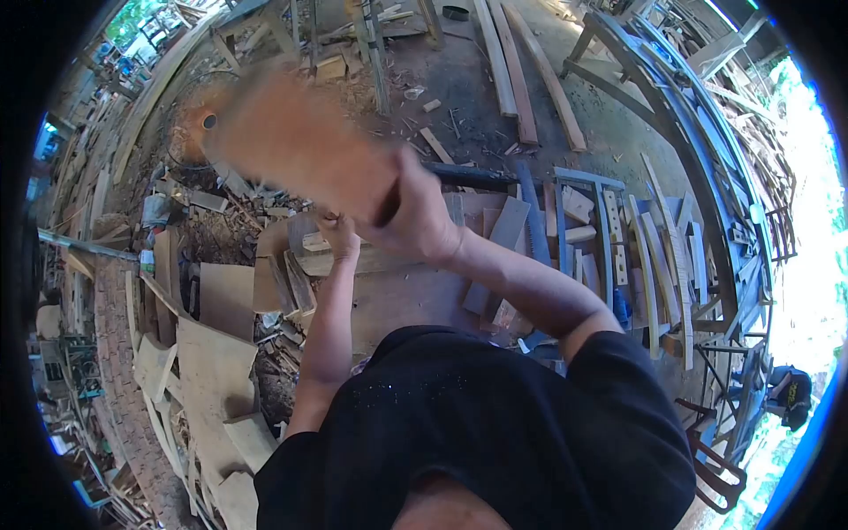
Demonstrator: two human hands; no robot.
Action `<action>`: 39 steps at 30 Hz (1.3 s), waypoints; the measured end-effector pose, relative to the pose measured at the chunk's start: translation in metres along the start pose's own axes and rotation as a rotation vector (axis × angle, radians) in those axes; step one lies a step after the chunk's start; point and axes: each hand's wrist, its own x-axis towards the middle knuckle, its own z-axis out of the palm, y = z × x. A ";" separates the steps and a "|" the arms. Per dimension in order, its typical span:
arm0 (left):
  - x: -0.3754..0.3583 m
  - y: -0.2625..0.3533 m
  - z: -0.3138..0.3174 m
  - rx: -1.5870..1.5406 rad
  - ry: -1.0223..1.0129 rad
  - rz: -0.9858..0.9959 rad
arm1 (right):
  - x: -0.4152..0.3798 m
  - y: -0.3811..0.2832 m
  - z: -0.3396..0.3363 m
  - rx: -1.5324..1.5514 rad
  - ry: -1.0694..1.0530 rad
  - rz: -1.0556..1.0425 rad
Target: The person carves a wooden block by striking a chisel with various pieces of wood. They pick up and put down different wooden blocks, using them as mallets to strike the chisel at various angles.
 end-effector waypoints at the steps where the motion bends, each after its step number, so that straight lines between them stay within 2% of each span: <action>1: 0.004 -0.021 -0.001 0.019 -0.017 0.189 | -0.020 0.032 0.001 -0.234 -0.366 0.135; 2: 0.007 -0.032 -0.002 0.043 -0.033 0.377 | -0.032 0.056 -0.001 -0.471 -0.729 0.275; 3: 0.007 -0.031 -0.008 0.050 -0.049 0.383 | -0.030 0.049 0.001 -0.462 -0.714 0.282; 5: 0.007 -0.028 -0.005 -0.198 -0.116 -0.012 | 0.005 0.023 -0.009 -0.457 -0.554 0.242; 6: 0.001 -0.005 -0.007 -0.030 -0.089 -0.010 | 0.019 -0.001 -0.014 -0.244 -0.445 0.239; 7: -0.001 -0.004 -0.005 -0.026 -0.092 -0.018 | 0.028 -0.017 -0.016 -0.244 -0.447 0.248; 9: 0.000 -0.004 0.002 0.090 0.005 0.055 | 0.037 -0.038 -0.018 -0.023 -0.011 0.014; 10: 0.005 -0.005 -0.004 0.062 -0.097 0.060 | 0.027 -0.027 -0.012 0.017 0.103 -0.067; 11: 0.003 -0.007 -0.002 0.056 -0.099 0.065 | 0.005 -0.005 -0.008 -0.072 -0.095 0.034; 13: 0.000 0.013 0.009 -0.067 0.024 0.222 | -0.037 0.056 -0.003 -0.280 -0.491 0.249; 14: 0.007 -0.034 -0.001 0.032 0.041 0.217 | -0.051 0.073 0.001 -0.392 -0.674 0.386; 15: 0.014 -0.027 -0.002 0.030 0.041 0.229 | -0.040 0.064 0.001 -0.390 -0.666 0.377; 17: 0.011 -0.007 -0.002 0.020 -0.083 0.076 | -0.009 0.027 -0.013 -0.398 -0.592 0.273; 18: 0.003 -0.004 -0.005 0.035 -0.094 0.054 | -0.004 0.006 -0.015 -0.390 -0.598 0.300; 20: 0.004 -0.003 0.005 0.032 -0.042 0.103 | 0.014 -0.022 -0.013 0.076 -0.155 0.188; 23: 0.003 -0.009 0.007 -0.019 -0.069 0.045 | -0.025 0.020 -0.005 -0.050 -0.142 0.225; 24: 0.005 -0.017 0.007 -0.025 -0.063 0.053 | -0.039 0.047 -0.004 -0.267 -0.442 0.301; 25: 0.005 -0.029 0.005 -0.084 -0.053 -0.007 | -0.054 0.064 -0.005 -0.268 -0.441 0.291; 27: 0.018 -0.027 0.001 -0.145 -0.037 -0.049 | -0.061 0.079 -0.007 -0.441 -0.559 0.523; 28: 0.019 -0.021 -0.004 -0.152 -0.059 -0.079 | -0.059 0.080 -0.013 -0.438 -0.572 0.514; 30: 0.016 -0.017 -0.014 -0.239 -0.102 -0.144 | -0.068 0.074 -0.026 0.101 -0.387 0.840; 34: 0.020 -0.012 -0.010 -0.240 -0.003 -0.212 | -0.103 0.088 -0.042 0.098 -0.310 1.014; 39: 0.029 -0.009 0.002 -0.199 0.047 -0.035 | -0.139 0.084 -0.058 0.112 -0.326 1.060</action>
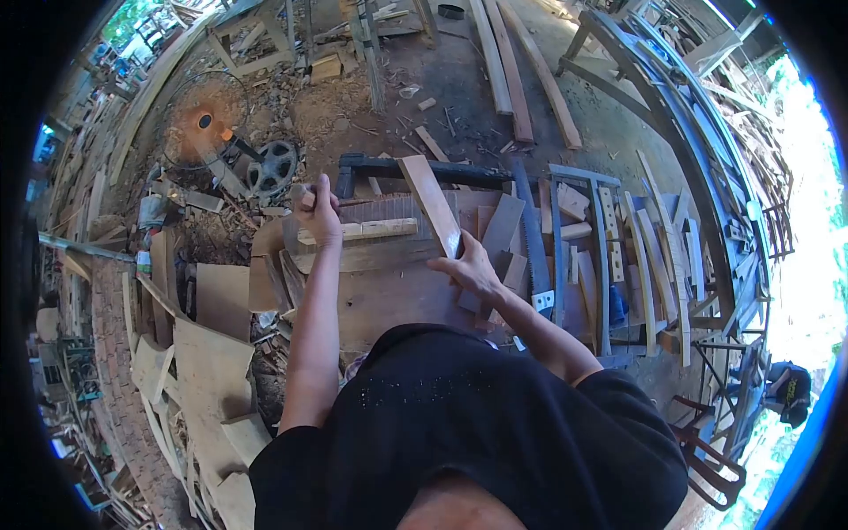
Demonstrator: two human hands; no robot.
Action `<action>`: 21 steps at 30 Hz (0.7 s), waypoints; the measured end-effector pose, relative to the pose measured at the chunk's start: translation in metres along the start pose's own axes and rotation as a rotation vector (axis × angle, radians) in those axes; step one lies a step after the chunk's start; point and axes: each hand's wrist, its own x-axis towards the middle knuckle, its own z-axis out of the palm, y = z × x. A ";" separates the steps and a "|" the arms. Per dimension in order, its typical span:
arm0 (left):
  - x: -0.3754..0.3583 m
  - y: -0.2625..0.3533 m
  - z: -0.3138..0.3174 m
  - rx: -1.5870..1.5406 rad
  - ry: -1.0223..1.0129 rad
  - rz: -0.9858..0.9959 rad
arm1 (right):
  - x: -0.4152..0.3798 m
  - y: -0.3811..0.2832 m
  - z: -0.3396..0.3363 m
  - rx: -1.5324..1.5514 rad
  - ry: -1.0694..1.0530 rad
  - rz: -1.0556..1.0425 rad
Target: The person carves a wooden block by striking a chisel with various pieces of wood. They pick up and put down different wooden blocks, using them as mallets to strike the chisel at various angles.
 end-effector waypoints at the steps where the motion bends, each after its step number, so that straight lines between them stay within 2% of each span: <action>1: 0.001 -0.003 0.000 -0.002 -0.002 -0.002 | -0.002 0.003 -0.001 -0.006 -0.028 0.003; 4: 0.006 -0.006 0.001 0.056 -0.026 0.002 | -0.004 0.009 -0.002 -0.040 -0.004 -0.046; 7: 0.006 -0.008 0.000 0.038 -0.037 -0.081 | -0.006 0.006 -0.003 -0.046 0.007 -0.062; 12: 0.003 -0.010 0.003 0.061 -0.035 -0.123 | -0.008 -0.005 -0.004 -0.030 -0.018 -0.024; 21: 0.006 -0.021 0.005 0.053 -0.059 -0.092 | -0.003 -0.003 -0.001 -0.048 -0.009 -0.055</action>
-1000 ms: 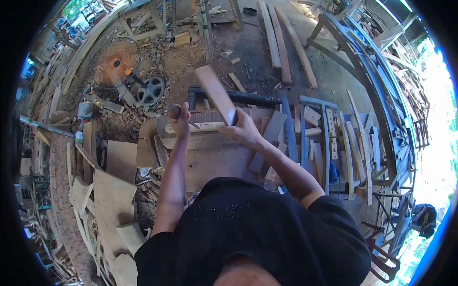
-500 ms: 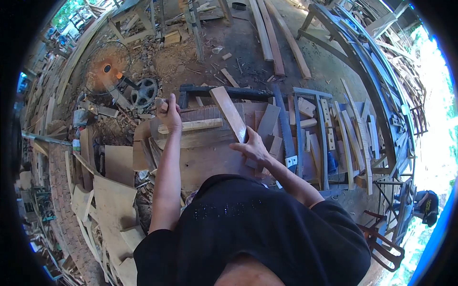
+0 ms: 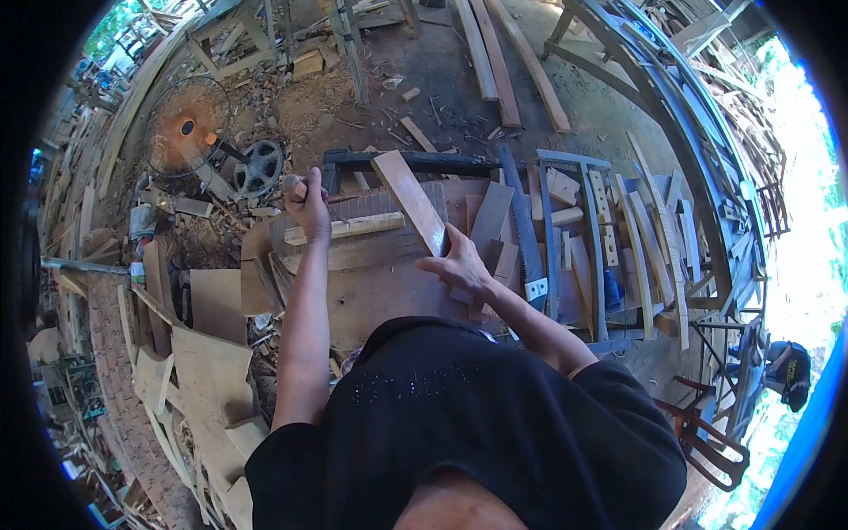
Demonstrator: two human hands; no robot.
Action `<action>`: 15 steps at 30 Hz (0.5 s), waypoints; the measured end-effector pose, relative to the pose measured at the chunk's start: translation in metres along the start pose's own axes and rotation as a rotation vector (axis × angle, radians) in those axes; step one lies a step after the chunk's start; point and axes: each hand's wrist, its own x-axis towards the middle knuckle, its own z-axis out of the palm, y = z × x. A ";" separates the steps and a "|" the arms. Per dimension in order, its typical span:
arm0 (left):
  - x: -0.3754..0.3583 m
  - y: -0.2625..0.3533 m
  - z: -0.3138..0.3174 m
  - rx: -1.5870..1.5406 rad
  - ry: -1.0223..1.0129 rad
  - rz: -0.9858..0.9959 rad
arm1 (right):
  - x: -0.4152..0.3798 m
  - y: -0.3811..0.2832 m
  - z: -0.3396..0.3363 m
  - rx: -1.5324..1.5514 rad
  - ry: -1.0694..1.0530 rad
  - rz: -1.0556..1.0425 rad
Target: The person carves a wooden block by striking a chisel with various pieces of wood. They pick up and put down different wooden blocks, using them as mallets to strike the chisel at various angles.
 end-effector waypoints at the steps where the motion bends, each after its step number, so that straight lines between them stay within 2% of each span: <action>1: 0.000 0.000 0.000 0.001 -0.001 -0.003 | 0.001 0.001 0.000 -0.007 -0.001 -0.006; 5: -0.001 -0.001 -0.002 -0.016 -0.028 -0.007 | 0.013 -0.009 0.004 -0.129 0.044 -0.091; 7: -0.001 -0.003 0.000 -0.034 -0.028 0.007 | 0.026 -0.039 0.006 -0.288 0.044 -0.229; 9: -0.004 -0.007 0.003 -0.021 -0.073 0.119 | 0.029 -0.098 0.007 -0.306 0.100 -0.544; 11: -0.006 -0.008 0.009 0.035 -0.042 0.039 | 0.016 -0.162 0.012 -0.155 0.167 -0.666; 12: -0.003 -0.019 0.010 -0.140 -0.036 -0.025 | 0.015 -0.176 0.017 -0.154 0.171 -0.667; 13: -0.003 -0.009 0.015 -0.315 -0.028 -0.088 | 0.015 -0.187 0.023 -0.084 0.252 -0.791; 14: -0.007 0.001 0.018 -0.358 -0.017 -0.151 | 0.015 -0.193 0.027 -0.013 0.332 -0.915; 15: -0.004 -0.009 0.013 -0.359 -0.019 -0.147 | 0.025 -0.178 0.034 -0.013 0.334 -0.920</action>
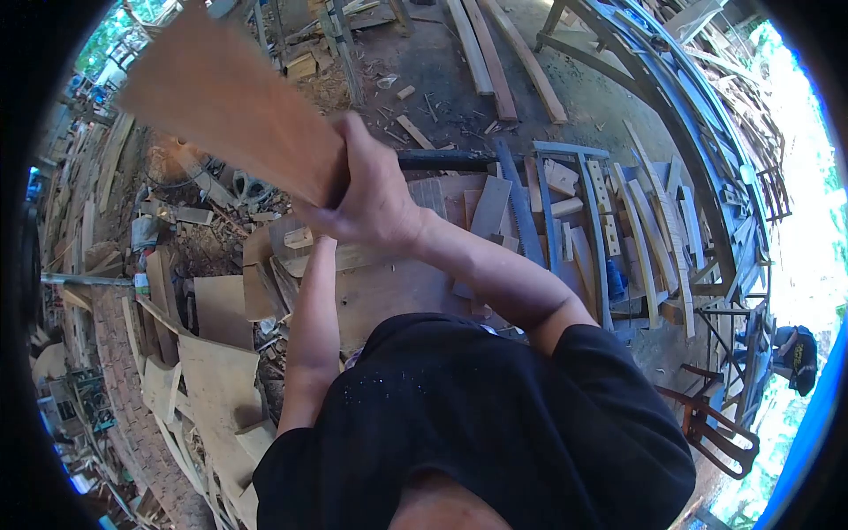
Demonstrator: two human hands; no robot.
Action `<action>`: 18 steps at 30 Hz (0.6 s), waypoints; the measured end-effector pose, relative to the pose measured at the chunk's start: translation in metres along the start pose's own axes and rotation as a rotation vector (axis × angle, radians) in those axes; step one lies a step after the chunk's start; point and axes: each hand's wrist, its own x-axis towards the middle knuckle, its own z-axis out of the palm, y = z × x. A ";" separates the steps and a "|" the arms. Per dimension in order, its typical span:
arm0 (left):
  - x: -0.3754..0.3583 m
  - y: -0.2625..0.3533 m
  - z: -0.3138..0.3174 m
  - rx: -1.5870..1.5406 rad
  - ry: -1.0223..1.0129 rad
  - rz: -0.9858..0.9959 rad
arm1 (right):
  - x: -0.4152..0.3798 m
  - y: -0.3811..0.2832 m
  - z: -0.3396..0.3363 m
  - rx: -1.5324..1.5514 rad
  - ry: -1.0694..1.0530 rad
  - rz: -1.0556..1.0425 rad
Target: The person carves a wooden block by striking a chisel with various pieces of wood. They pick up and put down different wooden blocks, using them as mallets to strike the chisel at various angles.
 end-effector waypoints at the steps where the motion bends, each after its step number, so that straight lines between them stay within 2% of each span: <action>1: 0.007 -0.015 -0.015 0.188 -0.036 0.262 | -0.016 0.032 0.010 -0.167 -0.156 0.036; 2: 0.011 -0.024 -0.023 0.373 -0.065 0.527 | -0.024 0.054 0.015 -0.336 -0.315 0.068; 3: 0.010 -0.019 -0.022 0.368 -0.057 0.537 | -0.023 0.062 0.015 -0.335 -0.320 0.056; 5: 0.011 0.006 -0.020 0.201 -0.110 0.192 | -0.015 0.070 0.019 -0.585 -0.524 0.406; 6: 0.012 0.011 -0.016 0.197 -0.099 0.202 | -0.004 0.062 0.017 -0.585 -0.533 0.393; 8: 0.000 0.017 -0.018 0.302 -0.142 0.277 | 0.016 0.023 0.008 -0.341 -0.292 0.041; 9: -0.007 0.022 -0.014 0.309 -0.144 0.263 | 0.022 0.005 0.005 -0.341 -0.292 0.058; 11: -0.018 0.037 0.005 0.522 -0.075 0.344 | 0.030 -0.023 0.003 -0.090 -0.092 -0.008; 13: -0.012 0.029 0.000 0.619 -0.037 0.400 | 0.001 0.028 0.014 -0.170 -0.161 -0.020; 15: 0.008 -0.007 -0.029 0.576 -0.060 0.595 | -0.015 0.064 0.021 -0.243 -0.236 -0.053; 16: 0.006 -0.001 -0.032 0.577 -0.059 0.606 | -0.019 0.070 0.018 -0.423 -0.392 0.150; 17: 0.004 0.007 -0.036 0.445 -0.076 0.411 | -0.019 0.076 0.017 -0.599 -0.537 0.356; 18: 0.005 0.010 -0.030 0.293 -0.070 0.224 | -0.003 0.068 0.012 -0.605 -0.545 0.328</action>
